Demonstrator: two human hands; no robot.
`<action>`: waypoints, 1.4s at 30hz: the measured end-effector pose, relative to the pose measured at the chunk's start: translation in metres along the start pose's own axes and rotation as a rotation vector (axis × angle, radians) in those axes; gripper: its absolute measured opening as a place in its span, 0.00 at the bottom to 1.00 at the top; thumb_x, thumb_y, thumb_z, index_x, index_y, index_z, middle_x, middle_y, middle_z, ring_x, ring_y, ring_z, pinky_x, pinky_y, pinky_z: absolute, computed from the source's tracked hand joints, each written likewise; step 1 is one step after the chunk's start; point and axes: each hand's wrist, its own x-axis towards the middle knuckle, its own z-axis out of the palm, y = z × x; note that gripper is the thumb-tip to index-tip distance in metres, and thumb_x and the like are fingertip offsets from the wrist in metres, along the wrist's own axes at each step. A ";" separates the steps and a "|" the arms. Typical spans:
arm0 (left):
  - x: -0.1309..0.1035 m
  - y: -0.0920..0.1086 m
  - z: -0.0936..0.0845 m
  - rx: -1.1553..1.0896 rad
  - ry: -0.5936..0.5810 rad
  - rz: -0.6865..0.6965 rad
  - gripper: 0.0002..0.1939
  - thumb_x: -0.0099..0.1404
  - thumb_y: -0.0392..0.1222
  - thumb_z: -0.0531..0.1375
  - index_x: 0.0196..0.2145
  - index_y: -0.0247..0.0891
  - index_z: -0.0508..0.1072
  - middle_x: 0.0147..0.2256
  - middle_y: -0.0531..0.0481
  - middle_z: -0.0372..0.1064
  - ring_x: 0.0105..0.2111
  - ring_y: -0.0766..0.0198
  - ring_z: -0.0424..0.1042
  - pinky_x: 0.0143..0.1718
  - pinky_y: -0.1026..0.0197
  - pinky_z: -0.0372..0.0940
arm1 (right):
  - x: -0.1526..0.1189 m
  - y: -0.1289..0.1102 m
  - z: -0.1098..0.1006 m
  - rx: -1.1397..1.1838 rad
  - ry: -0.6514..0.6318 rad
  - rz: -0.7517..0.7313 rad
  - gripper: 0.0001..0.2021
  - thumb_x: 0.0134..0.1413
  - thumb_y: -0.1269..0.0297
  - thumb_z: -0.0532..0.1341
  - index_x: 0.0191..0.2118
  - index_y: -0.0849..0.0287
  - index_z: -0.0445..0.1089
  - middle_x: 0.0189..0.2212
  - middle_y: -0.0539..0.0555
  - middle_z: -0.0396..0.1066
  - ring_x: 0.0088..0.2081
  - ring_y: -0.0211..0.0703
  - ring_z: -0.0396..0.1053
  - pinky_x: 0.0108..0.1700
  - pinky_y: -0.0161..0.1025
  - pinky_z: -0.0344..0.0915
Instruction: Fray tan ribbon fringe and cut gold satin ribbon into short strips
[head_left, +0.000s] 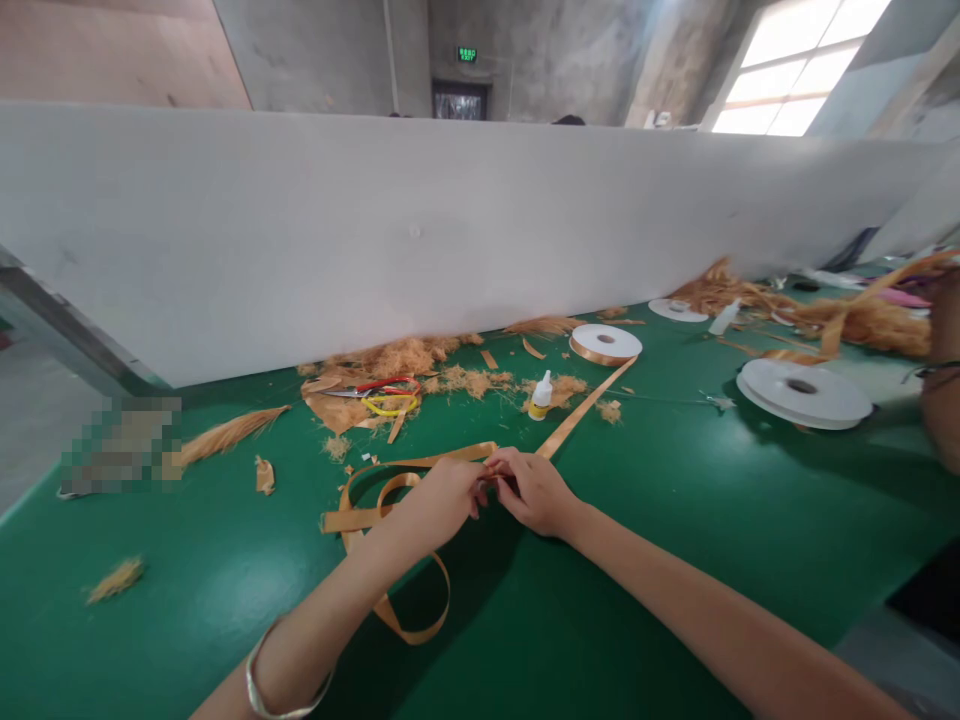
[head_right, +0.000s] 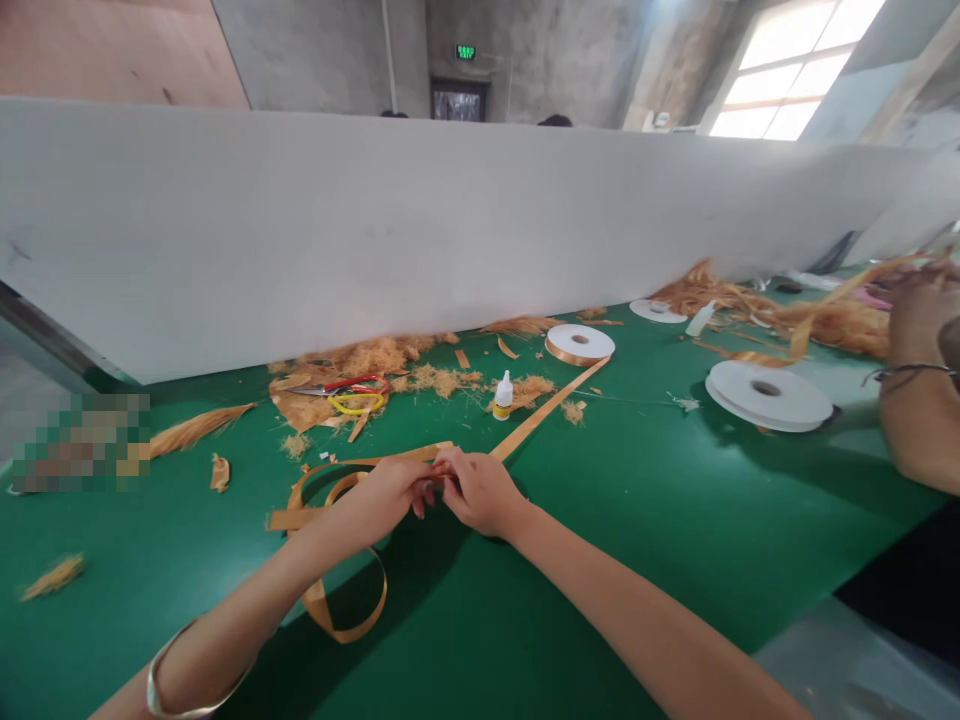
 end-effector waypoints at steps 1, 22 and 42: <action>0.000 -0.001 0.000 -0.016 -0.002 0.006 0.16 0.54 0.25 0.45 0.32 0.33 0.70 0.26 0.50 0.69 0.23 0.68 0.68 0.26 0.66 0.60 | -0.002 0.002 -0.002 -0.027 -0.007 -0.004 0.10 0.53 0.71 0.50 0.41 0.59 0.59 0.29 0.54 0.72 0.29 0.42 0.68 0.32 0.37 0.60; -0.019 -0.017 0.017 -0.086 0.192 -0.118 0.13 0.62 0.32 0.46 0.36 0.35 0.70 0.26 0.50 0.70 0.23 0.68 0.64 0.27 0.66 0.60 | -0.011 0.037 -0.027 -0.237 -0.078 0.007 0.11 0.60 0.65 0.52 0.30 0.59 0.68 0.25 0.54 0.69 0.32 0.44 0.62 0.34 0.41 0.56; -0.037 -0.025 0.004 0.012 0.133 -0.077 0.19 0.58 0.26 0.44 0.38 0.36 0.71 0.27 0.51 0.70 0.28 0.67 0.67 0.30 0.67 0.60 | -0.053 0.128 -0.093 -0.875 0.081 0.429 0.14 0.46 0.73 0.50 0.17 0.60 0.69 0.15 0.55 0.66 0.23 0.43 0.63 0.37 0.42 0.56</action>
